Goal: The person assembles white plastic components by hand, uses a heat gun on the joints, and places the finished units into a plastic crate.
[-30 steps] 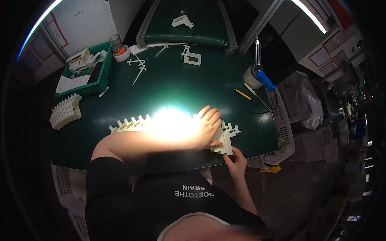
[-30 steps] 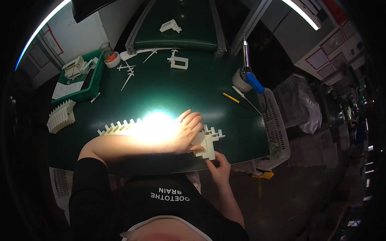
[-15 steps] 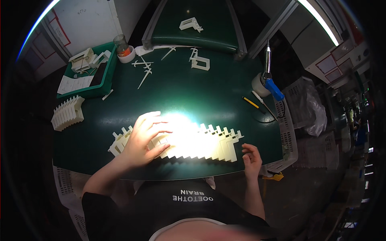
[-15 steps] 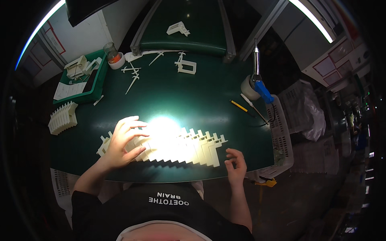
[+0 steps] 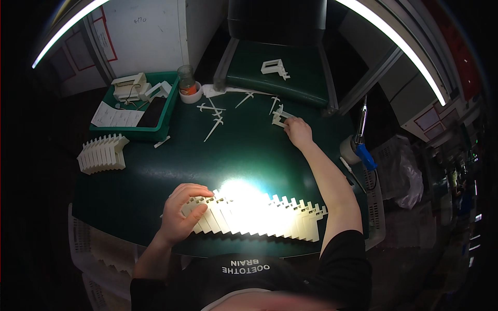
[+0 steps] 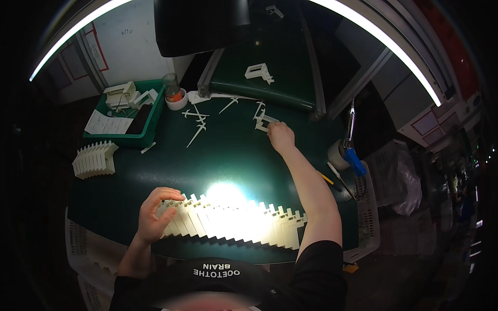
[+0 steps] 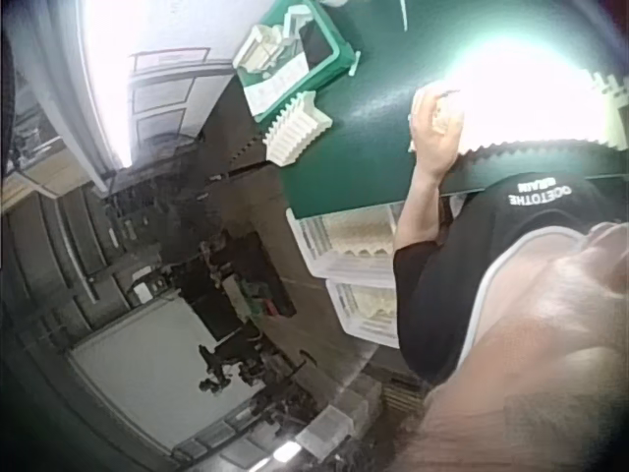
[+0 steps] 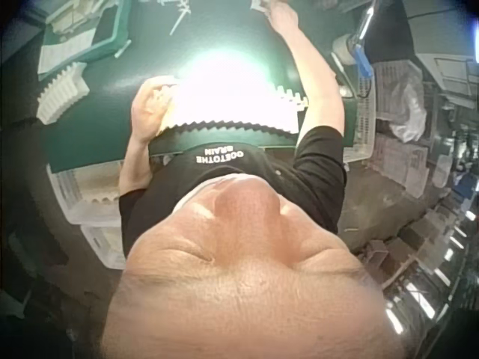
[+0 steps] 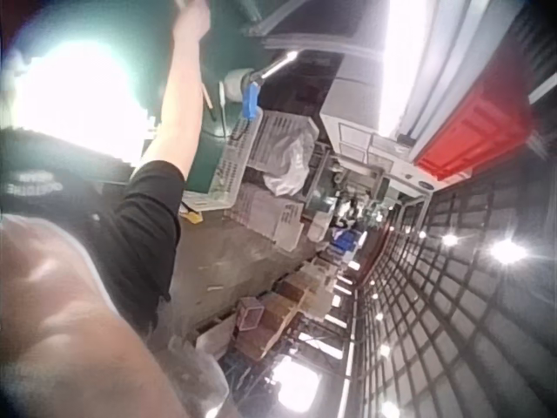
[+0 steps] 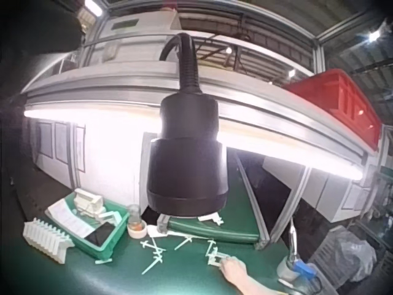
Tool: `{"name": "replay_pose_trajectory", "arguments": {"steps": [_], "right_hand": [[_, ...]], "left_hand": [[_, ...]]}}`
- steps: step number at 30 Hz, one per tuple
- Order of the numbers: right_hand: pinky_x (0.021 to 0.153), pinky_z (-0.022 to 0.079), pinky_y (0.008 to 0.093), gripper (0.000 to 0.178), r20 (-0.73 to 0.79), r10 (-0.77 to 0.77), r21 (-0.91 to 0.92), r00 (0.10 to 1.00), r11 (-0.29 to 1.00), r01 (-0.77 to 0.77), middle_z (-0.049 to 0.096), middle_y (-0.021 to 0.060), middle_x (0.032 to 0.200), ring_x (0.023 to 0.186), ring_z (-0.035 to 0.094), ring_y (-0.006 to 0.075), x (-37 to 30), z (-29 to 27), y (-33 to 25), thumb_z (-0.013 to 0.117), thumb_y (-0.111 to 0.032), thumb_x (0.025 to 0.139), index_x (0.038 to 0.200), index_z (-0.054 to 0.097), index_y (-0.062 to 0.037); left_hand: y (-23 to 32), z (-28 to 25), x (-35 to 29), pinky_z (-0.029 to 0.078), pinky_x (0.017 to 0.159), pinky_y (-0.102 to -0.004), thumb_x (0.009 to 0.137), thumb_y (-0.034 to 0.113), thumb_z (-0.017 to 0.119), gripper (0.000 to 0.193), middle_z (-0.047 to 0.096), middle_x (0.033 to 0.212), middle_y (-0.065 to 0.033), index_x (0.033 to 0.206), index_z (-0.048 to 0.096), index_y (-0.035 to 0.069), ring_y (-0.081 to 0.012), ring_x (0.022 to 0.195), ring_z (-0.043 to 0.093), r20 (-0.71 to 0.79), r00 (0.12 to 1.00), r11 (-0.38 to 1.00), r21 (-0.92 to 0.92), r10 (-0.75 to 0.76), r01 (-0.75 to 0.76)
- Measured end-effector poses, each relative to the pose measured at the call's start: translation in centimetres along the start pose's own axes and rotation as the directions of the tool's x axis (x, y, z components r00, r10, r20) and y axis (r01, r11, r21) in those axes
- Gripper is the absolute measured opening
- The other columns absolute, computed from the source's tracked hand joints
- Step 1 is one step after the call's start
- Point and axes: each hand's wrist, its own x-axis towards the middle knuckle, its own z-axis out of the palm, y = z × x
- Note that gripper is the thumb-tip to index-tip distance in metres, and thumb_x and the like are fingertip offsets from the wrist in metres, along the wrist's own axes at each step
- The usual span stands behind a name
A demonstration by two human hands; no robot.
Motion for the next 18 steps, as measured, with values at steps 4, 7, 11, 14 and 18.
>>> {"name": "replay_pose_trajectory", "arguments": {"steps": [4, 7, 11, 14, 18], "right_hand": [[0.073, 0.051, 0.0305, 0.02, 0.166, 0.198, 0.685, 0.966, 0.682, -0.257, 0.069, 0.0078, 0.088, 0.081, 0.065, 0.0168, -1.7, 0.1, 0.8, 0.07, -0.01, 0.083, 0.101, 0.069, -0.0033], [0.07, 0.044, 0.0202, 0.016, 0.251, 0.3, 0.887, 0.92, 0.31, -0.343, 0.066, -0.0014, 0.088, 0.079, 0.059, 0.0063, -9.2, -8.2, -1.0, 0.069, -0.01, 0.087, 0.101, 0.067, -0.0012], [0.058, 0.033, 0.0182, 0.015, 0.128, 0.59, 0.872, 0.797, 0.316, -0.375, 0.057, -0.0048, 0.08, 0.066, 0.046, 0.0017, -22.8, -11.4, 0.9, 0.066, -0.009, 0.09, 0.103, 0.065, -0.0013], [0.048, 0.027, 0.0173, 0.014, 0.198, 0.798, 0.874, 0.57, 0.12, -0.471, 0.053, -0.0058, 0.075, 0.056, 0.039, 0.0, -32.9, -10.8, 1.3, 0.066, -0.011, 0.091, 0.101, 0.064, -0.0028], [0.046, 0.026, 0.0169, 0.014, 0.37, 0.746, 0.879, 0.554, -0.088, -0.468, 0.054, -0.0049, 0.073, 0.053, 0.038, 0.0004, -38.6, -8.8, -1.6, 0.066, -0.012, 0.091, 0.102, 0.064, -0.0032]], "left_hand": [[-0.9, -2.3, -1.1, 0.043, 0.097, -0.0368, 0.081, 0.003, 0.06, 0.02, 0.066, 0.104, -0.01, 0.101, 0.065, 0.003, -0.0249, 0.109, 0.058, -0.16, 0.984, 0.995, 0.055, -0.075, 0.085], [-1.9, -4.6, -3.1, 0.043, 0.098, -0.0363, 0.082, -0.001, 0.058, 0.02, 0.064, 0.108, -0.0104, 0.102, 0.064, 0.003, -0.0251, 0.11, 0.058, -0.344, 0.933, 0.978, 0.138, -0.103, 0.159], [-4.4, -6.8, -6.0, 0.041, 0.099, -0.0355, 0.086, 0.001, 0.056, 0.02, 0.062, 0.113, -0.0109, 0.106, 0.061, 0.002, -0.0236, 0.111, 0.056, -0.434, 0.874, 0.967, 0.021, -0.221, 0.255], [-6.0, -7.3, -3.6, 0.042, 0.098, -0.0351, 0.086, 0.003, 0.058, 0.021, 0.062, 0.113, -0.01, 0.107, 0.061, 0.003, -0.0238, 0.11, 0.057, -0.382, 0.908, 0.962, 0.135, -0.172, 0.238], [-7.6, -7.5, 3.4, 0.047, 0.09, -0.0374, 0.084, 0.01, 0.065, 0.025, 0.061, 0.112, -0.0069, 0.108, 0.062, 0.008, -0.0271, 0.107, 0.057, -0.158, 0.987, 0.67, 0.735, 0.027, 0.1]]}}
